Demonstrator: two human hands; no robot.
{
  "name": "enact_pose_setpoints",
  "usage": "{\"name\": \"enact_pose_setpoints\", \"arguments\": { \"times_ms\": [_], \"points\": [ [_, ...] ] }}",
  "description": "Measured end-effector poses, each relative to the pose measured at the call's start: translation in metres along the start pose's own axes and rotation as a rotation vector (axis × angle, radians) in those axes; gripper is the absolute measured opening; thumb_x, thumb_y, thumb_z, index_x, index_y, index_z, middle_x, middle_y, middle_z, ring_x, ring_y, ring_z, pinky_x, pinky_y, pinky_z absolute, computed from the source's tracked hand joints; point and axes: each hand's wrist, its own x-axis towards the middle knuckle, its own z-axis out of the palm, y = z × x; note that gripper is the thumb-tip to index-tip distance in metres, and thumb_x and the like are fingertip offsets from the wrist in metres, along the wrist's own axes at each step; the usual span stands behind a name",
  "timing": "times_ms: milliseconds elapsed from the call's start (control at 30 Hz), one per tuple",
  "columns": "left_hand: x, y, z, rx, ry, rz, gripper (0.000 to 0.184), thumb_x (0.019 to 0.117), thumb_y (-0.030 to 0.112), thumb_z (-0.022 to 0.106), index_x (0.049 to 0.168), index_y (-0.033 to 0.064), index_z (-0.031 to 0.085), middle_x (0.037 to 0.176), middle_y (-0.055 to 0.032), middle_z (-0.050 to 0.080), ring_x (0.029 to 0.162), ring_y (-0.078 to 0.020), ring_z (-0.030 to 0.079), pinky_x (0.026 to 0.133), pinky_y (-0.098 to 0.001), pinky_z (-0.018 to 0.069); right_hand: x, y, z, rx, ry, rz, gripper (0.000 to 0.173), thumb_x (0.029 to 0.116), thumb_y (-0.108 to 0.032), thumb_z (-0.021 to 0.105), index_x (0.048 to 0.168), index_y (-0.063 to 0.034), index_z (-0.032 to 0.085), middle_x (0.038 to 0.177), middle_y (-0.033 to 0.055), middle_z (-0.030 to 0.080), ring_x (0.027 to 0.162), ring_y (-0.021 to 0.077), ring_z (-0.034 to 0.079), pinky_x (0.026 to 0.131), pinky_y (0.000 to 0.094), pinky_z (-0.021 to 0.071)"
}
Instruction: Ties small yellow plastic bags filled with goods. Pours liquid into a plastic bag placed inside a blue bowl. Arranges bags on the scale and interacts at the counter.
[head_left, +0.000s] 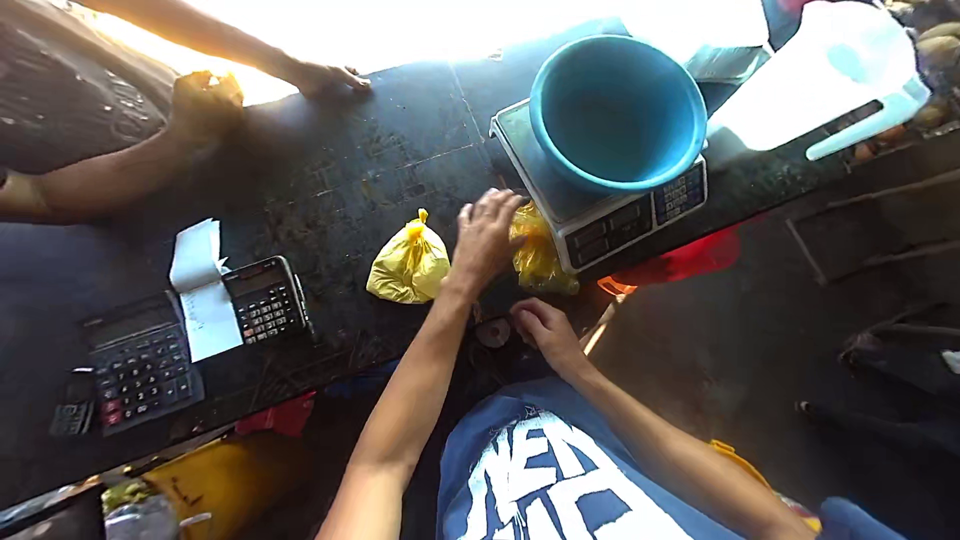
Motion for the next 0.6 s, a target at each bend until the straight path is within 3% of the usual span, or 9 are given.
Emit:
{"name": "enact_pose_setpoints", "arguments": {
  "times_ms": [67,133,200,233,300,367,433,500,600],
  "points": [
    [0.017,-0.011,0.032,0.083,-0.074,0.069,0.034,0.0943,0.027,0.071,0.125,0.0129,0.069,0.127,-0.0123,0.067,0.128,-0.0354,0.058,0.112,-0.0724,0.0313,-0.006,0.003,-0.018,-0.008,0.066,0.019,0.031,0.1045,-0.014,0.046,0.127,-0.0011,0.064,0.095,0.0052,0.068,0.072,0.0089,0.062,0.062,0.0249,0.0529],
    [0.009,-0.020,0.030,0.149,-0.052,0.050,0.015,0.0990,0.024,0.064,0.105,0.0138,0.073,0.104,-0.0060,0.072,0.111,-0.0290,0.066,0.111,-0.0693,0.0325,0.002,0.000,-0.034,-0.019,0.071,0.023,0.039,0.1035,-0.016,0.048,0.139,-0.0026,0.056,0.114,0.0094,0.066,0.082,0.0114,0.065,0.066,0.0263,0.0553],
    [-0.017,-0.026,0.008,0.097,0.038,-0.134,0.025,0.1049,0.026,0.055,0.102,0.0071,0.071,0.091,-0.0082,0.071,0.096,-0.0267,0.069,0.109,-0.0600,0.0404,0.016,-0.004,-0.042,-0.019,-0.002,0.016,0.044,0.1038,-0.018,0.049,0.145,-0.0048,0.052,0.129,0.0116,0.060,0.089,0.0135,0.066,0.070,0.0286,0.0582],
    [-0.033,-0.026,-0.006,0.021,0.114,-0.278,0.031,0.1068,0.027,0.052,0.104,0.0020,0.070,0.089,-0.0130,0.070,0.090,-0.0288,0.070,0.101,-0.0561,0.0486,0.024,-0.007,-0.043,-0.024,-0.052,0.017,0.045,0.1040,-0.019,0.049,0.147,-0.0055,0.051,0.136,0.0129,0.058,0.091,0.0148,0.067,0.073,0.0303,0.0593],
    [-0.063,-0.012,-0.026,-0.171,0.337,-0.579,0.037,0.1076,0.030,0.050,0.115,-0.0016,0.069,0.093,-0.0167,0.071,0.089,-0.0279,0.070,0.086,-0.0531,0.0567,0.044,-0.018,-0.040,-0.047,-0.147,0.002,0.047,0.1036,-0.020,0.051,0.148,-0.0061,0.050,0.143,0.0155,0.053,0.101,0.0187,0.067,0.081,0.0346,0.0604],
    [-0.079,0.008,-0.025,-0.354,0.564,-0.758,0.035,0.1079,0.025,0.048,0.117,-0.0025,0.066,0.097,-0.0130,0.072,0.090,-0.0187,0.071,0.085,-0.0428,0.0588,0.072,-0.034,-0.037,-0.103,-0.196,-0.065,0.049,0.1030,-0.021,0.053,0.149,-0.0045,0.050,0.149,0.0186,0.049,0.118,0.0226,0.063,0.094,0.0370,0.0573],
    [-0.090,0.038,-0.009,-0.647,0.693,-0.897,0.034,0.1088,0.020,0.046,0.122,-0.0079,0.060,0.105,-0.0155,0.070,0.097,-0.0183,0.070,0.088,-0.0391,0.0589,0.098,-0.048,-0.035,-0.197,-0.207,-0.155,0.049,0.1029,-0.023,0.055,0.148,-0.0049,0.052,0.155,0.0201,0.043,0.135,0.0278,0.053,0.106,0.0419,0.0515],
    [-0.087,0.069,0.010,-0.978,0.728,-0.987,0.033,0.1101,0.020,0.044,0.129,-0.0066,0.052,0.108,-0.0156,0.069,0.096,-0.0203,0.070,0.084,-0.0393,0.0604,0.118,-0.053,-0.037,-0.287,-0.174,-0.279,0.046,0.1032,-0.022,0.053,0.146,-0.0064,0.055,0.157,0.0194,0.041,0.139,0.0312,0.049,0.109,0.0470,0.0488],
    [-0.079,0.086,0.031,-1.366,0.687,-0.942,0.035,0.1105,0.023,0.044,0.134,-0.0025,0.046,0.115,-0.0172,0.068,0.101,-0.0253,0.070,0.085,-0.0427,0.0606,0.131,-0.046,-0.050,-0.365,-0.181,-0.432,0.036,0.1048,-0.016,0.048,0.136,-0.0081,0.063,0.149,0.0150,0.051,0.128,0.0267,0.059,0.100,0.0458,0.0551]
  ]
}}
